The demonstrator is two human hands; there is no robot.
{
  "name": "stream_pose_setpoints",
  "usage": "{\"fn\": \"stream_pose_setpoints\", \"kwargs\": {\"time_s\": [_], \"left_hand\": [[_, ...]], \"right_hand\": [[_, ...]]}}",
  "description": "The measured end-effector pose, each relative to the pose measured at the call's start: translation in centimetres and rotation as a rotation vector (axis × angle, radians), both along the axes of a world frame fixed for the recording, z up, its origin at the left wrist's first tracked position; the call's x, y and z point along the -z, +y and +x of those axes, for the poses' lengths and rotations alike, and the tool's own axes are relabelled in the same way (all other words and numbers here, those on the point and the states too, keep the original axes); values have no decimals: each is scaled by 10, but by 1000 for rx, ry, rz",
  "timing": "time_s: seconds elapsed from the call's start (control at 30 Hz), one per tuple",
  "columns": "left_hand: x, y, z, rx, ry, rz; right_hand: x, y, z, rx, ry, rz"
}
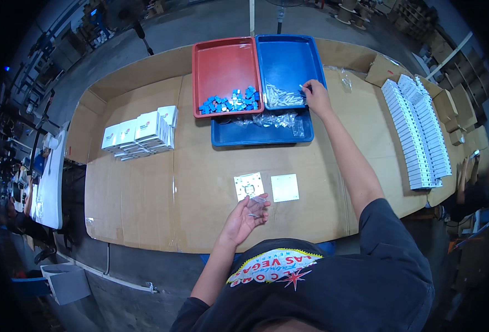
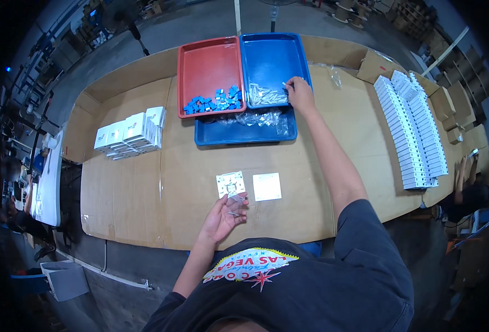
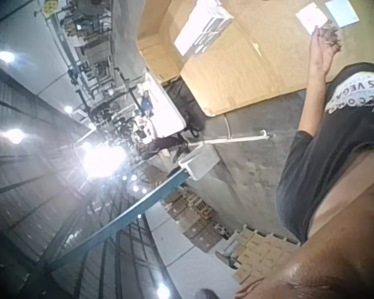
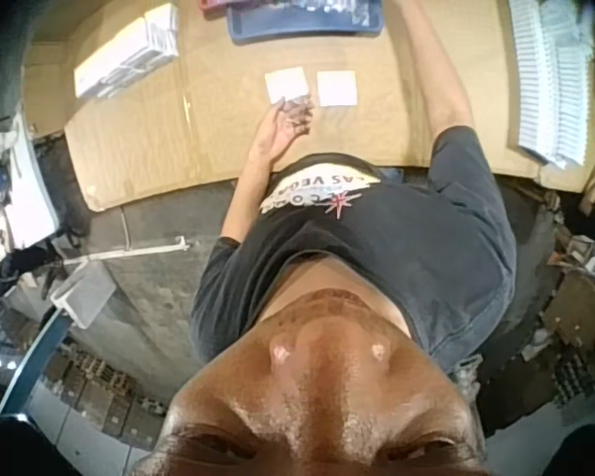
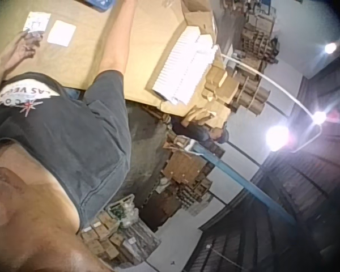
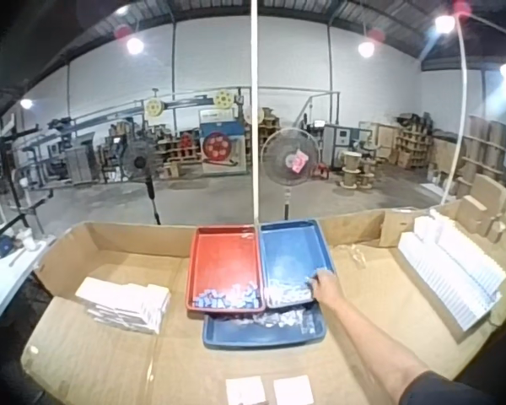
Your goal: Packing small electronic components into a plastic bag and then into a white box.
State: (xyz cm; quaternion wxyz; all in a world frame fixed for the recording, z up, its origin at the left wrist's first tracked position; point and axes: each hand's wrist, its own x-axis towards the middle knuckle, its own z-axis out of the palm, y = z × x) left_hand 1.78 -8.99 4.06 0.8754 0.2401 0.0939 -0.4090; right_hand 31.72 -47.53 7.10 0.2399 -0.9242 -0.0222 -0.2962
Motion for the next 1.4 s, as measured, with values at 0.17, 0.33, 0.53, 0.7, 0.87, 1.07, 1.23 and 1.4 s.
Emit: {"fn": "stream_pose_setpoints", "kwargs": {"time_s": [0.17,0.33,0.53,0.7,0.87,1.07,1.23,1.4], "left_hand": [[3,2,0,-42,29,4],[8,-3,7,-82,67,72],[8,-7,18,-78,70,16],[5,-15,18,-32,71,38],[2,-17,14,-12,43,71],[-3,-16,13,-4,41,105],[-7,-13,11,17,14,137],[-3,-12,9,30,-38,187]], "right_hand": [[-31,33,-35,-175,191,910],[-26,53,-106,-157,353,1056],[-1,115,-210,-219,618,1018],[4,139,-245,-446,787,1092],[-11,139,-242,-547,834,921],[-38,143,-234,-619,959,704],[-31,148,-225,-859,867,580],[-34,148,-217,-1061,884,509]]}}
